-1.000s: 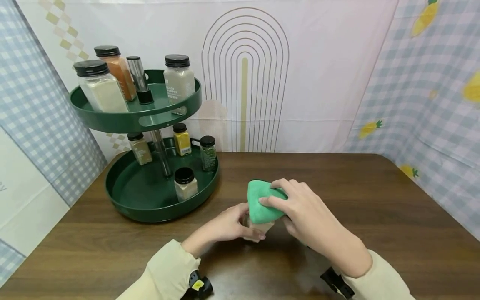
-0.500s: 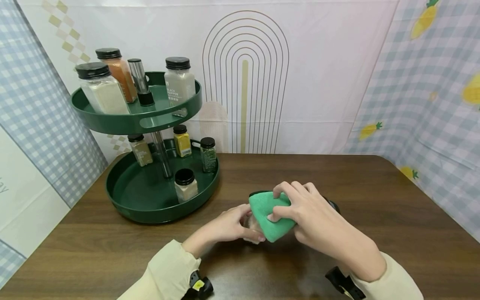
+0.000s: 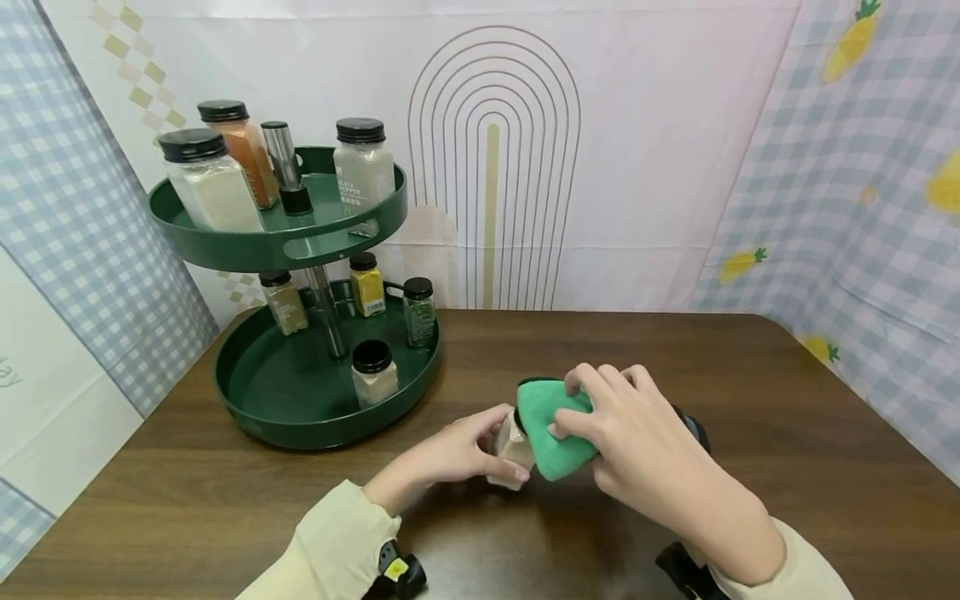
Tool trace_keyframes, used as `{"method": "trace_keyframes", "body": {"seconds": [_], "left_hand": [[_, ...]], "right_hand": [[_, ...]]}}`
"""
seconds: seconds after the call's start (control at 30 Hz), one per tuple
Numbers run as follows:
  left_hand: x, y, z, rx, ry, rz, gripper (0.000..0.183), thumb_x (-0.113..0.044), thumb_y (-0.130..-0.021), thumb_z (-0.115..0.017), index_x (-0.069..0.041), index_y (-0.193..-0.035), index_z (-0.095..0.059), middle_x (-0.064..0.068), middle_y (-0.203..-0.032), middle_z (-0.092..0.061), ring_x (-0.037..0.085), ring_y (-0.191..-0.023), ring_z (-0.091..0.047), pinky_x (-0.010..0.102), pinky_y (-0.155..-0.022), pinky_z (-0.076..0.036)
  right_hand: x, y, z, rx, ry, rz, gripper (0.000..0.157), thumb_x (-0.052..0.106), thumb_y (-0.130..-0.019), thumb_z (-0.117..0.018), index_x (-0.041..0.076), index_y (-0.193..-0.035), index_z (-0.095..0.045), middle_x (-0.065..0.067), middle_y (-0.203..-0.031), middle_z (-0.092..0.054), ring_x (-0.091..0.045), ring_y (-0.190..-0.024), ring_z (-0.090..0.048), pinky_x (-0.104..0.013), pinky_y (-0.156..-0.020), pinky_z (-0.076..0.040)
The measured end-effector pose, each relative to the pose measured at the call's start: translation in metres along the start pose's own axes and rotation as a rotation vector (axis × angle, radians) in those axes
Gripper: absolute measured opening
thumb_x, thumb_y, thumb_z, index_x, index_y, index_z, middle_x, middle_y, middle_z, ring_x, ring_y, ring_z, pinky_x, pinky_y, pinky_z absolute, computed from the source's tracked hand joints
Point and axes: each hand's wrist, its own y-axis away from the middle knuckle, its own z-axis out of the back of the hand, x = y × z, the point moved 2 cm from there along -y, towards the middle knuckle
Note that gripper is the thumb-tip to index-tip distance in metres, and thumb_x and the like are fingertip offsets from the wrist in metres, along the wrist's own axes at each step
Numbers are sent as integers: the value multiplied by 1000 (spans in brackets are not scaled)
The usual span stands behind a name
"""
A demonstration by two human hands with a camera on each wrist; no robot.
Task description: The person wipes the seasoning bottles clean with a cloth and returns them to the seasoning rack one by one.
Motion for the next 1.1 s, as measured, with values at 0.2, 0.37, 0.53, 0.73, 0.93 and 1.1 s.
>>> {"method": "trace_keyframes", "body": {"seconds": [0.2,0.37,0.53,0.73,0.93,1.1], "left_hand": [[8,-4,5,5,108,33,31,-20,-80,-73,-10,-101,-52,2,-89,-59,14,-84,-54,27,-72,-46],[9,-4,4,-3,112,50,35,-18,-79,-74,-11,-106,-53,4,-95,-59,16,-90,-54,29,-75,-46],[5,-5,0,10,90,52,46,-16,-76,-76,-14,-117,-55,4,-99,-62,15,-88,-56,28,-74,-46],[1,-3,-2,-52,69,95,52,-15,-72,-79,-13,-119,-57,2,-90,-65,13,-76,-57,27,-63,-46],[-5,-3,-6,-103,-91,54,47,-25,-69,-82,-16,-110,-60,-3,-93,-64,10,-76,-56,26,-65,-47],[-11,-2,-8,-125,-214,24,46,-32,-67,-83,-23,-106,-61,-9,-91,-64,6,-76,-57,25,-67,-47]], "right_hand": [[-9,1,-12,28,93,-66,39,-11,-52,-53,21,-74,-60,-4,-87,-50,-19,-71,-43,-32,-63,-31],[-22,5,-20,73,132,-194,36,-9,-59,-56,19,-79,-65,-7,-86,-51,-23,-72,-45,-35,-63,-34],[-20,2,-11,-181,-79,-153,51,-11,-59,-56,21,-98,-69,-10,-101,-58,-27,-85,-56,-41,-68,-37],[0,-5,-21,-150,-116,-13,59,-14,-58,-52,26,-98,-70,-6,-104,-58,-22,-87,-53,-38,-69,-39],[6,-6,-26,-143,18,-42,56,-12,-53,-64,26,-94,-68,-8,-104,-56,-26,-82,-51,-41,-68,-41],[5,-5,-28,-140,79,-104,54,-10,-54,-64,24,-96,-66,-11,-102,-57,-29,-81,-51,-42,-66,-39]]}}
